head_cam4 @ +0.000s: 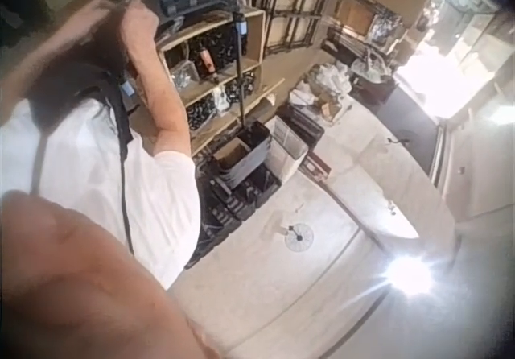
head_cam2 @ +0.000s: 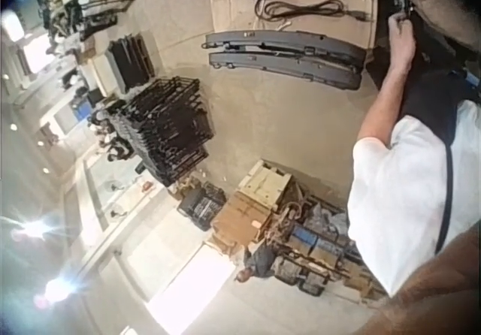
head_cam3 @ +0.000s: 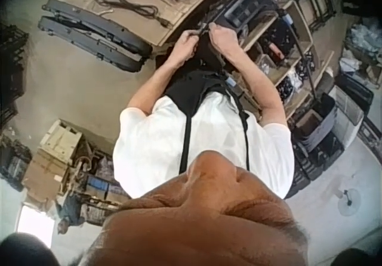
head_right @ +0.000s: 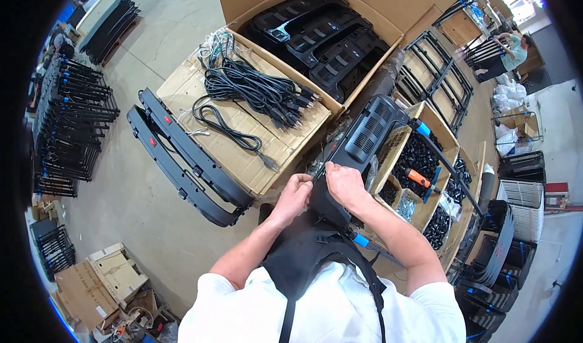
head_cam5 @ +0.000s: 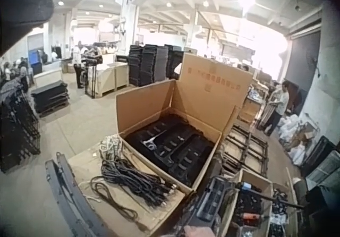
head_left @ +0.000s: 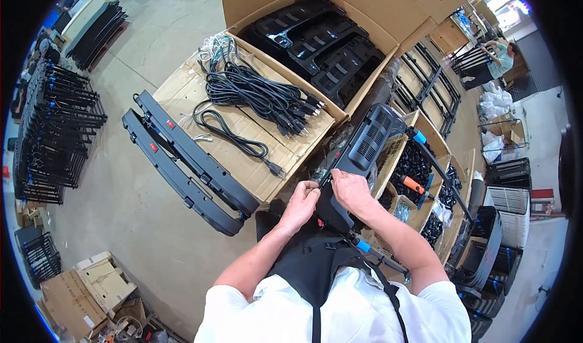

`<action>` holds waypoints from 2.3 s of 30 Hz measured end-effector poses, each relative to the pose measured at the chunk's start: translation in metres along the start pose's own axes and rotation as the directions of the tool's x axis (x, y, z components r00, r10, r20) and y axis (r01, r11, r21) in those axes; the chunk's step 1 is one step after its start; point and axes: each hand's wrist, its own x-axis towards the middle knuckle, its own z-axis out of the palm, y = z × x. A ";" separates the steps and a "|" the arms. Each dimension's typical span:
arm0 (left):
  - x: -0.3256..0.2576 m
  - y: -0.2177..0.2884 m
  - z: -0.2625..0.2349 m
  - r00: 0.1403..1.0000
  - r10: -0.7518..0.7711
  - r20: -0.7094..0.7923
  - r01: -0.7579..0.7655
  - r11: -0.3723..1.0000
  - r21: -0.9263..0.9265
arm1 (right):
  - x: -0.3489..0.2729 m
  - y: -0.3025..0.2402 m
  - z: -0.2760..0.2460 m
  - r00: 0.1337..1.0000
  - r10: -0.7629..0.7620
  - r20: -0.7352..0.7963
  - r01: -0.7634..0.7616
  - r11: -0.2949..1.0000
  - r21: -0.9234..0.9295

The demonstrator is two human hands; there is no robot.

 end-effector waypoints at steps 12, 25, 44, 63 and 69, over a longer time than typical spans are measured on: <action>-0.006 0.008 0.008 0.772 0.587 0.245 -0.511 0.343 0.788 | -0.014 0.007 -0.037 0.987 0.158 -0.021 -0.147 0.954 0.263; -0.012 0.010 0.014 0.788 0.545 0.285 -0.435 0.166 0.885 | -0.021 0.025 -0.028 0.985 0.171 0.003 -0.157 0.899 0.409; 0.008 0.026 0.051 0.931 0.016 0.364 -0.003 0.999 -0.037 | -0.033 0.042 -0.095 0.974 0.059 0.220 -0.193 0.723 0.663; 0.029 0.038 0.097 0.953 -0.100 0.286 0.154 0.973 -0.174 | 0.029 0.142 -0.066 0.831 -0.013 -0.556 0.114 0.983 0.147; 0.004 0.009 0.085 0.947 -0.151 0.283 0.193 0.973 -0.126 | 0.084 0.185 -0.047 0.831 -0.086 -0.549 0.134 0.990 0.049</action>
